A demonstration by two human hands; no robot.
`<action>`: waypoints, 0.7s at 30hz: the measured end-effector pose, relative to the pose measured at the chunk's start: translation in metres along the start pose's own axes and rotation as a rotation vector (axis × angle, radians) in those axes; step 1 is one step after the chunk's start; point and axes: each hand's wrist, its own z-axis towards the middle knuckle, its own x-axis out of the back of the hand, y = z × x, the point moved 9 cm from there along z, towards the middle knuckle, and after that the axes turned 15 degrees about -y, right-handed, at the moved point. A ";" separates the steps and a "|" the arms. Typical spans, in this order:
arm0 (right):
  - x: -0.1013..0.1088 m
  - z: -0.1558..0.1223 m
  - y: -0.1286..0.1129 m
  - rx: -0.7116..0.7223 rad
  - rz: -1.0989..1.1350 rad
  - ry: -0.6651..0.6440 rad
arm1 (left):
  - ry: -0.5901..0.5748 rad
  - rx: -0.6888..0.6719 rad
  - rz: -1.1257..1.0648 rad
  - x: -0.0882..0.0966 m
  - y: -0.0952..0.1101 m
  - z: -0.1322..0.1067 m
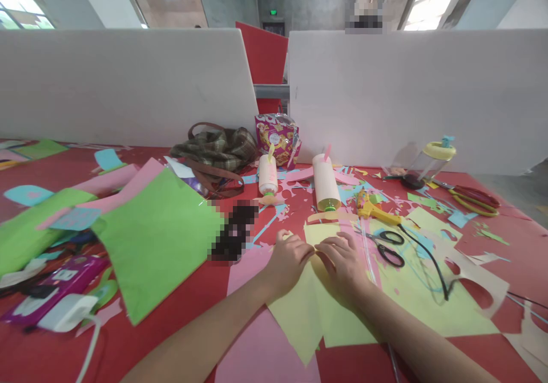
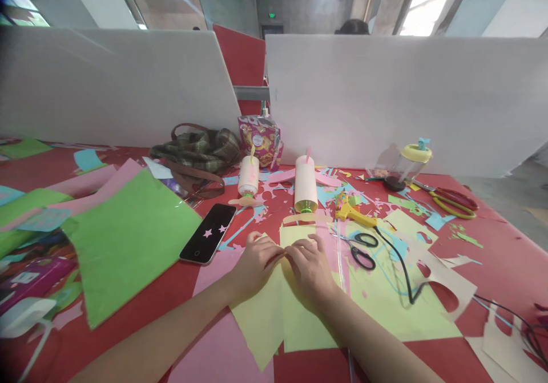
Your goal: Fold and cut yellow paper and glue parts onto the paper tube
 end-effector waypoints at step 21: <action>-0.011 -0.001 0.005 -0.045 -0.069 -0.103 | 0.037 -0.059 0.154 -0.006 0.005 0.000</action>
